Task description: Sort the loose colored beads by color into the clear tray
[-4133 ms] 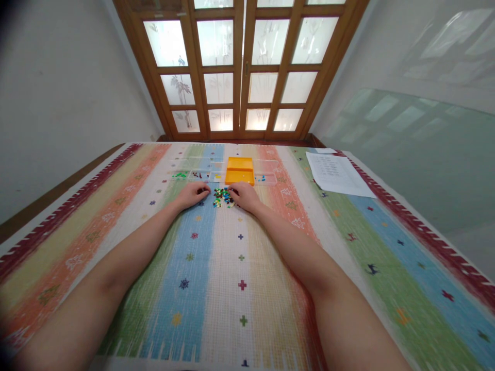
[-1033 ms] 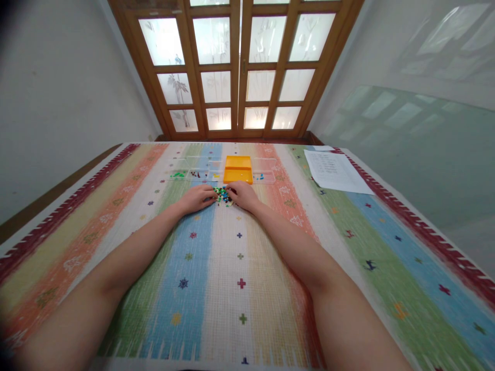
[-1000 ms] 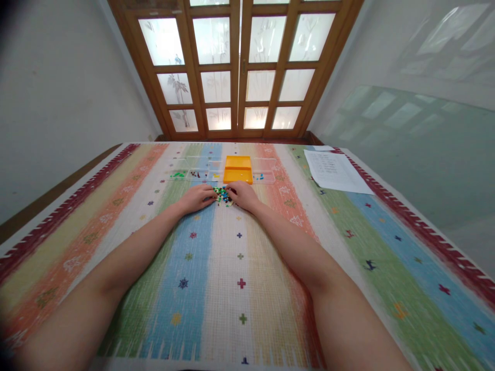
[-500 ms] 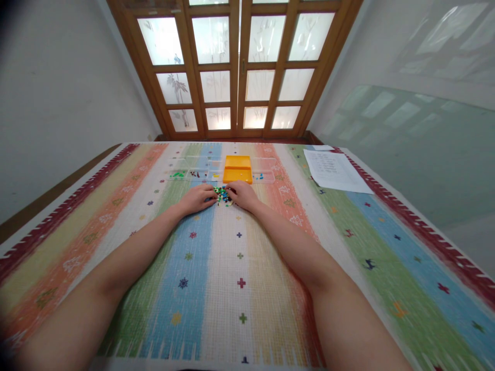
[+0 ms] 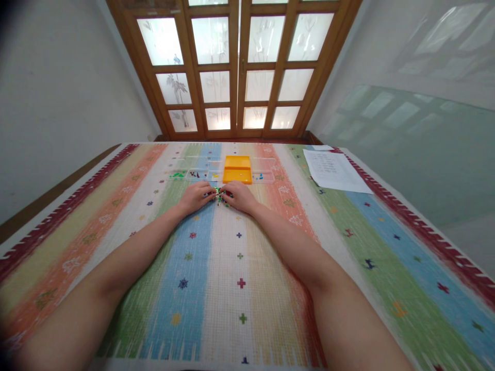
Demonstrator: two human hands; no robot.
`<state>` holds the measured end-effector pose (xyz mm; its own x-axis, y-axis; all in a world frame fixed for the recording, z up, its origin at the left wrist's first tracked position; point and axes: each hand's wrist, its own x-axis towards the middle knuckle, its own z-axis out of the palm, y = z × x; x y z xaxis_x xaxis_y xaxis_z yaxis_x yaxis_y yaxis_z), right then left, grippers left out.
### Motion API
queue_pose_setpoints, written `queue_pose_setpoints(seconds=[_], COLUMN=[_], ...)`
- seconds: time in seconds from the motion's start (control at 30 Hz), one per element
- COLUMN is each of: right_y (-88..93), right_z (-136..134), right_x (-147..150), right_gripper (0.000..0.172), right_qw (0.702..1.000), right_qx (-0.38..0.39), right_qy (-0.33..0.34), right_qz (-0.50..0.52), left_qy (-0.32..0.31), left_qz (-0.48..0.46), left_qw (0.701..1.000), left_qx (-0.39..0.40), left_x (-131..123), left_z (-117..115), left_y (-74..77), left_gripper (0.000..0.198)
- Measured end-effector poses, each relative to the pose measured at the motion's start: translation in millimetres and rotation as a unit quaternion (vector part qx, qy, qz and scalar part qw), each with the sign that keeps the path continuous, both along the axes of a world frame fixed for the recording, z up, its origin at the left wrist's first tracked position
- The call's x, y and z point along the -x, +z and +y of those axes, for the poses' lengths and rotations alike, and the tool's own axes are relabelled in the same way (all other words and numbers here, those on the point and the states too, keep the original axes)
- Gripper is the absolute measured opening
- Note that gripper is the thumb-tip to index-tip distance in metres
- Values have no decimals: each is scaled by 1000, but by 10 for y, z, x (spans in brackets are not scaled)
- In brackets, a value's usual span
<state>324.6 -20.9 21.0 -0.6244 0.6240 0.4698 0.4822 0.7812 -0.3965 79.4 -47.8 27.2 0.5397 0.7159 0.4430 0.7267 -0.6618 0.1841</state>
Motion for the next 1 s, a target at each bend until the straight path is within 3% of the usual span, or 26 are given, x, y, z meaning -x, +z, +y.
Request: queue_pose_setpoints(seconds=[0.4,0.5,0.77,0.9,1.0], right_y=[8,7,-50,-92,-93], right_z=[31,135,431,491,491], right_x=[-9,-101,-371,-415,-436], right_gripper=[18,15,19,22,32], right_qw=[1000,997,962,949,952], right_qx=[1,-9,-21,7,26], right_qy=[-6,-72,-264,-309,-298], right_qz=[-8,26,70,58,66], left_qy=[-3,-8,-97,-112,-110], left_qz=[-13,-8,25,28,26], left_qw=[1000,999,992,989,989], left_qx=[18,30,78,94,93], left_x=[-39,-54,-111,-115,-109], left_z=[-28,-50,-120,-127,-110], left_y=[21,44,67,78,68], left_gripper=[26,25,21,18,18])
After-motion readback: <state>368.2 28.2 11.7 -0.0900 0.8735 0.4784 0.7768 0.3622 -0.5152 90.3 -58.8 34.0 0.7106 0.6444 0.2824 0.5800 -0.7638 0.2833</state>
